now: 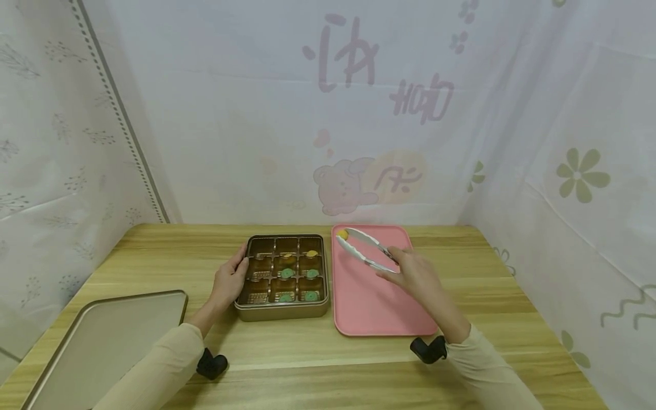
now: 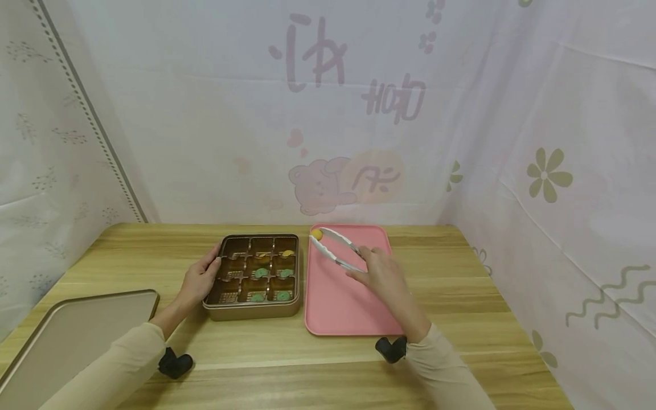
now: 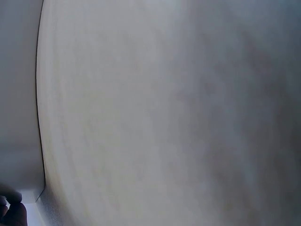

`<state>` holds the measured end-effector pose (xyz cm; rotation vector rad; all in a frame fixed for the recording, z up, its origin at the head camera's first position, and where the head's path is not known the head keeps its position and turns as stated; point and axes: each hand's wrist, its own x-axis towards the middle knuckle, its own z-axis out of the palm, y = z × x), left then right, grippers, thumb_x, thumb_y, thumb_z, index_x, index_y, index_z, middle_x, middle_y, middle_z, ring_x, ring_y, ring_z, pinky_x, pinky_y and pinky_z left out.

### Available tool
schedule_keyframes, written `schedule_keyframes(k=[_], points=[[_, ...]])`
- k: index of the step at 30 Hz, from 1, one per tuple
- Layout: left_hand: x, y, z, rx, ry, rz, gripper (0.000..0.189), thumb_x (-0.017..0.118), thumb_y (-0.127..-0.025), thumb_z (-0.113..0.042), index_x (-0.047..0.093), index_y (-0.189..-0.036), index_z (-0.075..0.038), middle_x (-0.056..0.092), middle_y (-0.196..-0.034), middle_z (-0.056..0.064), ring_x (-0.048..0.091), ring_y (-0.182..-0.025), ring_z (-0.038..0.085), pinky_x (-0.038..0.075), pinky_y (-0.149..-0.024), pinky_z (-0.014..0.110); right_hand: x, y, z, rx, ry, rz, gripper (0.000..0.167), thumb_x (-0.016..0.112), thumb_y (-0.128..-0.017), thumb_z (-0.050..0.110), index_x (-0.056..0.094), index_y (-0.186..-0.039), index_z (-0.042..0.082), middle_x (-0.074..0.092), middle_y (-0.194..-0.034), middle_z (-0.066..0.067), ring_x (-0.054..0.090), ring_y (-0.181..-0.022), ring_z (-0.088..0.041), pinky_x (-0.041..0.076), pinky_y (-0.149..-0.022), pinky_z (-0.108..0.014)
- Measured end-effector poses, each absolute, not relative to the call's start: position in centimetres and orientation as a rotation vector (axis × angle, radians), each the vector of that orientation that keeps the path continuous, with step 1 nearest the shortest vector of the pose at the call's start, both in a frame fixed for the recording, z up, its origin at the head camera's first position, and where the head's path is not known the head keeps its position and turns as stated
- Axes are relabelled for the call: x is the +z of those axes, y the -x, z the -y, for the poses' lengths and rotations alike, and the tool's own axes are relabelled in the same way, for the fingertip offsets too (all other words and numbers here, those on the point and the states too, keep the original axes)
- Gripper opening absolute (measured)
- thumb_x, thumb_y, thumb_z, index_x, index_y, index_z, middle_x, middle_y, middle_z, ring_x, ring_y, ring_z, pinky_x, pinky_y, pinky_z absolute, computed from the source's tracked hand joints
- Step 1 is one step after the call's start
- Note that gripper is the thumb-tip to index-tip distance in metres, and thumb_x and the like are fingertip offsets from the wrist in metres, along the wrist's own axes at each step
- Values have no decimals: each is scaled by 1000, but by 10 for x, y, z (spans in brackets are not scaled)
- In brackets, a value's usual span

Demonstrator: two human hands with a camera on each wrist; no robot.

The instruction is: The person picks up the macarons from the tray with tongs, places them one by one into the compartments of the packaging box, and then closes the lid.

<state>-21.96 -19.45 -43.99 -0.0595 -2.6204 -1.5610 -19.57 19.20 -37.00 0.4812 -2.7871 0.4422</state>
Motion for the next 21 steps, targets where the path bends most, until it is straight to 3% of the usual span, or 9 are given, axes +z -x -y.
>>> schedule_keyframes(k=[14,21], points=[[-441,220,195,-1578,78,2598,49,34,-104,-19,24,-149,-3,23,-154,13,22,-141,32,23,-115,46,-363,208,-131,394,-563,2800,42,78,-73,40,64,-100,10,54,-70,0,47,-59,-14,38,-48,-25],[-442,221,195,-1569,68,2591,48,35,-104,-18,25,-148,-3,25,-153,14,24,-141,32,24,-115,45,-364,212,-105,405,-638,2809,45,78,-74,40,65,-105,11,52,-71,0,45,-58,-13,35,-46,-25]])
